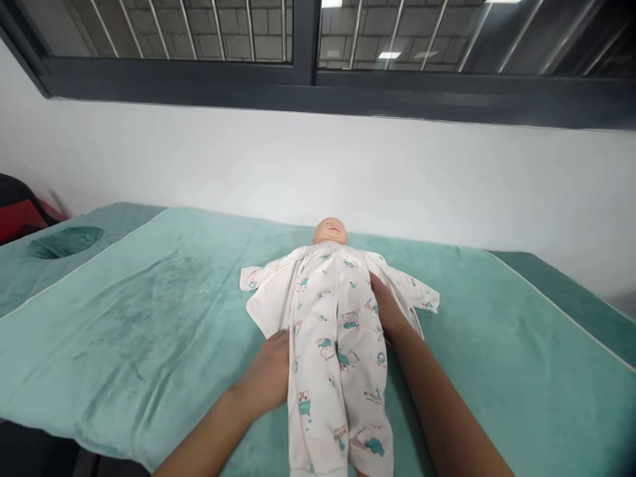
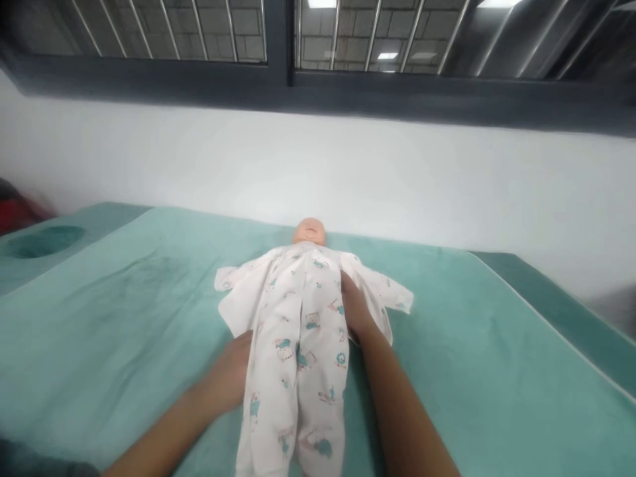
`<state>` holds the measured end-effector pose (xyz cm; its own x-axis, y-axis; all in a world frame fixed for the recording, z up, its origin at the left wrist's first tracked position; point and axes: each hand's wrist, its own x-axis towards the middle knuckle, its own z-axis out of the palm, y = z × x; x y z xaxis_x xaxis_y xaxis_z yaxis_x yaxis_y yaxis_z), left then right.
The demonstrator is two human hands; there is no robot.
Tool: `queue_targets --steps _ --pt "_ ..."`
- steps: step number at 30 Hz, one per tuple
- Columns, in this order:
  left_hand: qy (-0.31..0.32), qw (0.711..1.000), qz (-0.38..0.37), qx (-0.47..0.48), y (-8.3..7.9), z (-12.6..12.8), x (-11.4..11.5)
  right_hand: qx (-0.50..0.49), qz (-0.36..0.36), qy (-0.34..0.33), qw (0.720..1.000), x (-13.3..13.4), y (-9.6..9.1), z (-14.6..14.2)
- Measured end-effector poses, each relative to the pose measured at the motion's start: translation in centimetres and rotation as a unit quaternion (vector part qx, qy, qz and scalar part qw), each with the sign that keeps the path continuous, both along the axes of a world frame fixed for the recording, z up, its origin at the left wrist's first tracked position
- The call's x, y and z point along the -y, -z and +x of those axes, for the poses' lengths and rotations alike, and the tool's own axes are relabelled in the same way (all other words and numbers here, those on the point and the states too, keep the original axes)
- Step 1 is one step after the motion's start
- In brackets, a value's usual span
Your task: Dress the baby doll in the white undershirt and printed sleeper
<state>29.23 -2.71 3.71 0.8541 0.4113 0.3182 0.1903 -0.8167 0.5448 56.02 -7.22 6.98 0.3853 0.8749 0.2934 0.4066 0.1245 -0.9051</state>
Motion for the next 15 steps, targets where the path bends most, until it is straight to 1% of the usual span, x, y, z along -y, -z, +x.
queue_targets --steps 3,5,7,8,10,12,13,15 --pt "0.022 0.998 -0.036 0.052 -0.6 -0.7 -0.3 0.122 0.014 -0.026 0.992 1.2 0.2 -0.1" --pt "0.016 0.995 -0.077 0.063 -1.1 -1.3 -0.5 0.204 0.017 -0.049 0.977 3.1 0.8 -0.6" --pt "-0.006 0.990 -0.122 0.071 -1.4 -1.9 -0.6 0.278 0.001 -0.065 0.958 5.5 1.6 -1.4" --pt "-0.029 0.986 -0.146 0.079 -1.5 -2.2 -0.5 0.309 -0.008 -0.066 0.949 6.9 2.1 -1.9" --pt "-0.100 0.970 -0.203 0.090 -1.5 -2.7 -0.2 0.353 -0.026 -0.055 0.934 9.3 3.0 -2.6" --pt "-0.170 0.947 -0.258 0.085 -1.3 -3.1 0.8 0.368 -0.044 -0.019 0.929 10.9 3.5 -3.1" --pt "-0.190 0.938 -0.279 0.075 -1.2 -3.3 1.5 0.370 -0.054 0.004 0.927 11.3 3.6 -3.3" --pt "-0.196 0.929 -0.308 0.055 -0.8 -3.6 3.7 0.388 -0.070 0.035 0.918 11.3 3.5 -3.5"
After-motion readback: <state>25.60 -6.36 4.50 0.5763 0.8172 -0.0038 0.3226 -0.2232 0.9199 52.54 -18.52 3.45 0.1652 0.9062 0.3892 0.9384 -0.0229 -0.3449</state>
